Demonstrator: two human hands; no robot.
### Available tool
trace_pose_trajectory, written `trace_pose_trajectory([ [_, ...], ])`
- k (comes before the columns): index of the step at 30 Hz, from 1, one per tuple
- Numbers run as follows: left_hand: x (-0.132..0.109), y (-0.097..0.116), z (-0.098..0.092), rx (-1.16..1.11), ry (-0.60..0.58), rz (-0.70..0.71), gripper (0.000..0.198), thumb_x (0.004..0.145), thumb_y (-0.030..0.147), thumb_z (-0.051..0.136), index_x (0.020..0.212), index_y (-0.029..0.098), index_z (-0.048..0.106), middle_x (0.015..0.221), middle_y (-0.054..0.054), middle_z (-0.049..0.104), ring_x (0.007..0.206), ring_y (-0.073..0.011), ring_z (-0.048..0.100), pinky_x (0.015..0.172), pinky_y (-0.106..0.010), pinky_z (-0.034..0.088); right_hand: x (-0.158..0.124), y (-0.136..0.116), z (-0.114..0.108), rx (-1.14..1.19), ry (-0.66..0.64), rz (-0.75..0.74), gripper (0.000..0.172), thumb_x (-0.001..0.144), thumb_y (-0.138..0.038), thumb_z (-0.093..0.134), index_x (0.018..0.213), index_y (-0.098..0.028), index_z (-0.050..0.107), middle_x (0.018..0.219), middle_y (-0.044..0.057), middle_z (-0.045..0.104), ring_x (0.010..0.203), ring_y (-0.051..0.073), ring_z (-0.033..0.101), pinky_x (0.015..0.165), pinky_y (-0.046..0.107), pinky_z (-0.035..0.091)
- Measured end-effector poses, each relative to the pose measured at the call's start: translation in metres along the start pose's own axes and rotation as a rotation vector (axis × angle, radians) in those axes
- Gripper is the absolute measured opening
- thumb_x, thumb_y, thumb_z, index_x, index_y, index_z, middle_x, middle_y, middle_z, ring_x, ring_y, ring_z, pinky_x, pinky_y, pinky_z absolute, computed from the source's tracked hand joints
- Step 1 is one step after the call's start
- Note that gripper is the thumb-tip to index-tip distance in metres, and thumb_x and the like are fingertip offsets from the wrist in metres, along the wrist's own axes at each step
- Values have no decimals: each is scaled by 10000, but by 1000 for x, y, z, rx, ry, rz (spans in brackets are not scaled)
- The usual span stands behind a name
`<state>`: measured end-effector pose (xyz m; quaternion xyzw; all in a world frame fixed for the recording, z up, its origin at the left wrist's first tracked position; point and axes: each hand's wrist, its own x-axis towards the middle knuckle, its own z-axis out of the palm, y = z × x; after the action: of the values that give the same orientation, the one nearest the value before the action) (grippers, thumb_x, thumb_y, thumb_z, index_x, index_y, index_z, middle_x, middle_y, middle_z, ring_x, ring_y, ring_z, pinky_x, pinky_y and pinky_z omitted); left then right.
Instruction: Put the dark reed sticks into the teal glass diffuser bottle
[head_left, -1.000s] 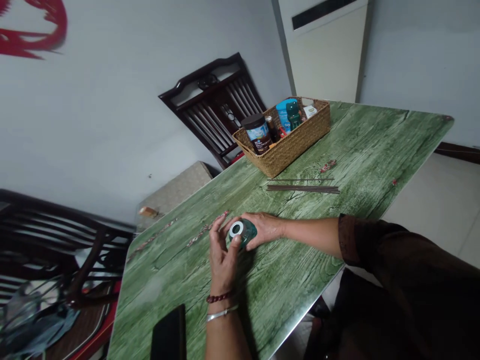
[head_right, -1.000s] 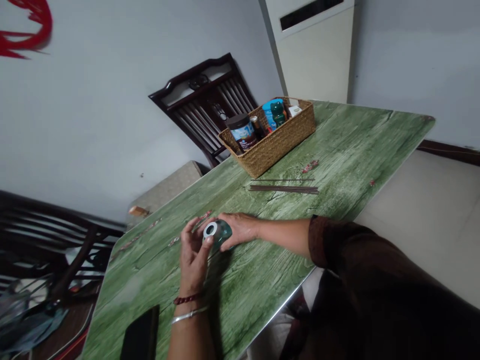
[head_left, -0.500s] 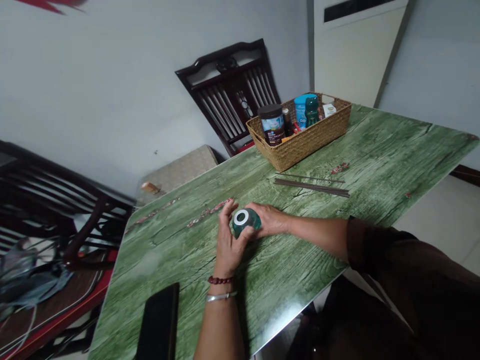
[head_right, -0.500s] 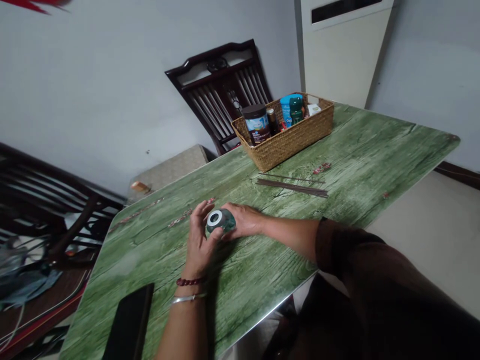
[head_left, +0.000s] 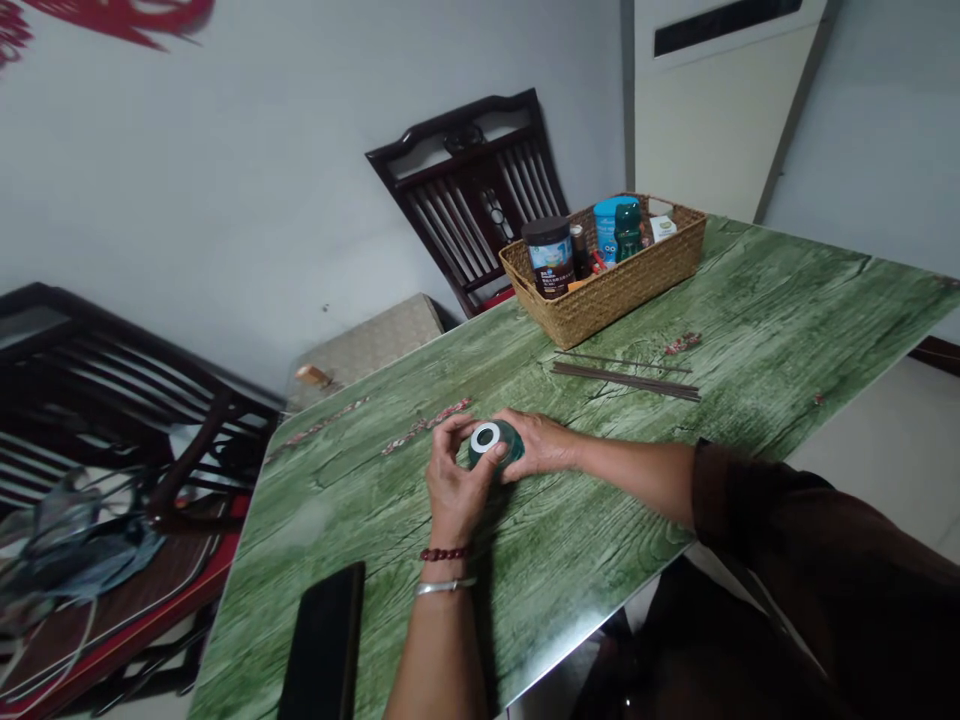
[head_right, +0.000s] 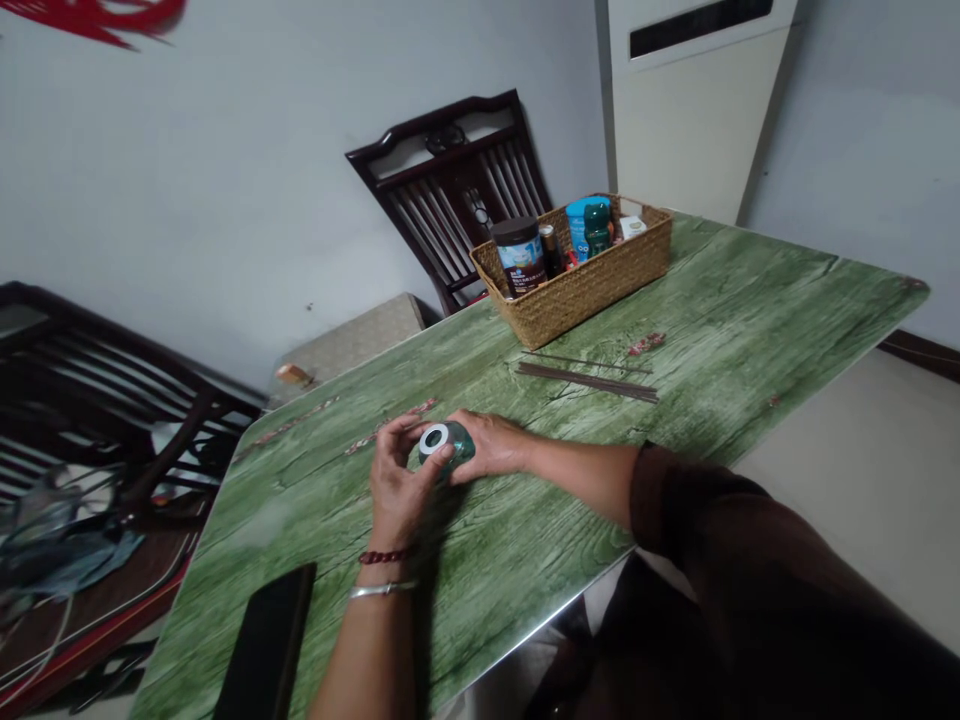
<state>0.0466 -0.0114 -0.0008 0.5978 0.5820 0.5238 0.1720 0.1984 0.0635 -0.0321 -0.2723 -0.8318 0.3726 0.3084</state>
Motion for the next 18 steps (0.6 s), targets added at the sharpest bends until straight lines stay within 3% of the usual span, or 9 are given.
trace_pose_trajectory([
  [12, -1, 12, 2, -86, -3, -51, 516, 656, 294, 799, 1095, 215, 541, 1158, -94, 649, 1034, -225, 660, 966, -443, 480, -2, 0, 2, 34, 34, 24, 763, 584, -344, 862, 1251, -207, 518, 1070, 47, 666, 976, 238, 634, 823, 333, 456],
  [18, -2, 10, 1, -116, -62, -59, 526, 679, 304, 784, 1133, 204, 538, 1117, -97, 667, 1047, -236, 661, 961, -454, 481, -13, -1, -8, 30, -6, 10, 743, 627, -326, 847, 1278, -188, 515, 1115, 74, 671, 1021, 251, 630, 856, 354, 458],
])
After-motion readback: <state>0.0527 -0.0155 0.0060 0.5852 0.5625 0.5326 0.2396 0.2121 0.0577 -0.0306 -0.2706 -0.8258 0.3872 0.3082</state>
